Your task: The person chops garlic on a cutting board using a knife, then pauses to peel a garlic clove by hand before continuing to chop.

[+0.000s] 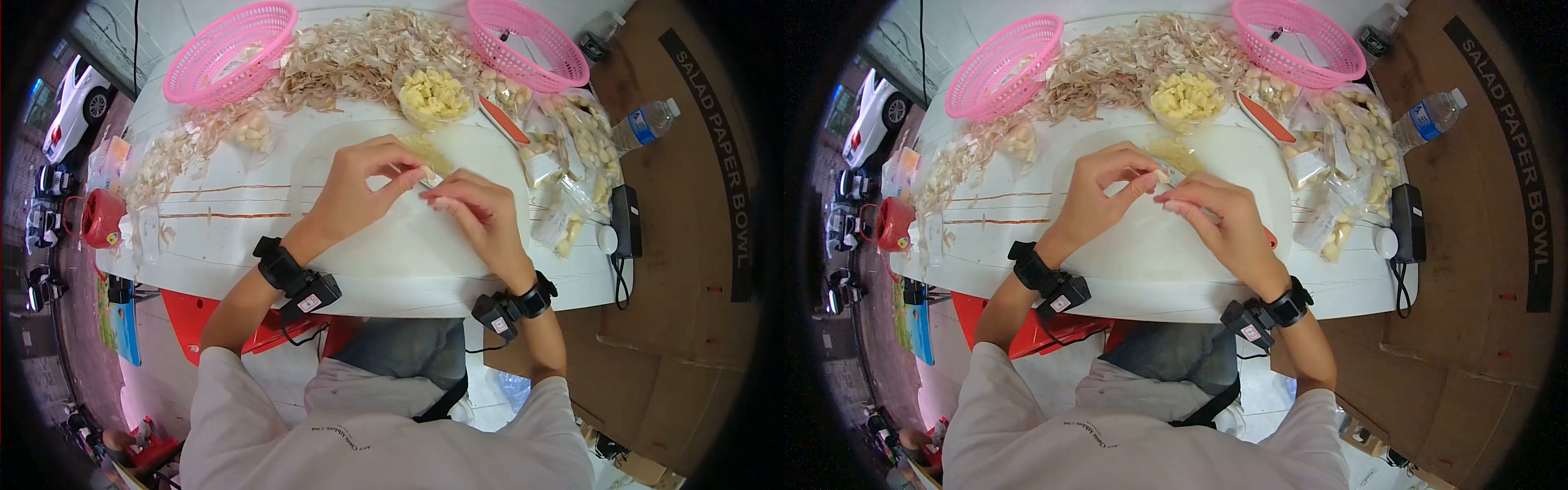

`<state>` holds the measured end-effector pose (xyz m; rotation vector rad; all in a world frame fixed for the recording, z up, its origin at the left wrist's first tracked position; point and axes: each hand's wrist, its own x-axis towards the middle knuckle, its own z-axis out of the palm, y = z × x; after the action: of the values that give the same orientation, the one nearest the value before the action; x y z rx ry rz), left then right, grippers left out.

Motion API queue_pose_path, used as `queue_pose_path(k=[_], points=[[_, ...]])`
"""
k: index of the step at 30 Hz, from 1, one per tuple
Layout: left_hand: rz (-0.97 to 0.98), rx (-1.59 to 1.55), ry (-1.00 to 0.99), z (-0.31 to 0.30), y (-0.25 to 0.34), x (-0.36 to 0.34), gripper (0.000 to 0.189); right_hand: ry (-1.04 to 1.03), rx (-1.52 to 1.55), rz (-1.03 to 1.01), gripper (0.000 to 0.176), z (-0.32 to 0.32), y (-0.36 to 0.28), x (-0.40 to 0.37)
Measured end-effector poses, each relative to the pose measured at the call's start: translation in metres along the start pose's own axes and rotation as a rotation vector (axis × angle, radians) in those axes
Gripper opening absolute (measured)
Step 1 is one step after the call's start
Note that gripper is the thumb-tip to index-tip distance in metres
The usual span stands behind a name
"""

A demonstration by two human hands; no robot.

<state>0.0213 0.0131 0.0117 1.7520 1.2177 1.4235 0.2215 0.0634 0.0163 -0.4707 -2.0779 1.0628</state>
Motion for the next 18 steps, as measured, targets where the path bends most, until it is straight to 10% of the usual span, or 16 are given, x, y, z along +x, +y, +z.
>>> queue_pose_path(k=[4,18], points=[[-0.026,-0.047,-0.013,-0.002,-0.001,0.000,0.010,-0.262,-0.151,0.081,0.010,-0.007,-0.005,-0.001],[0.046,0.013,-0.039,0.002,0.005,-0.001,0.007,0.125,-0.159,0.087,0.014,-0.002,-0.008,0.001]])
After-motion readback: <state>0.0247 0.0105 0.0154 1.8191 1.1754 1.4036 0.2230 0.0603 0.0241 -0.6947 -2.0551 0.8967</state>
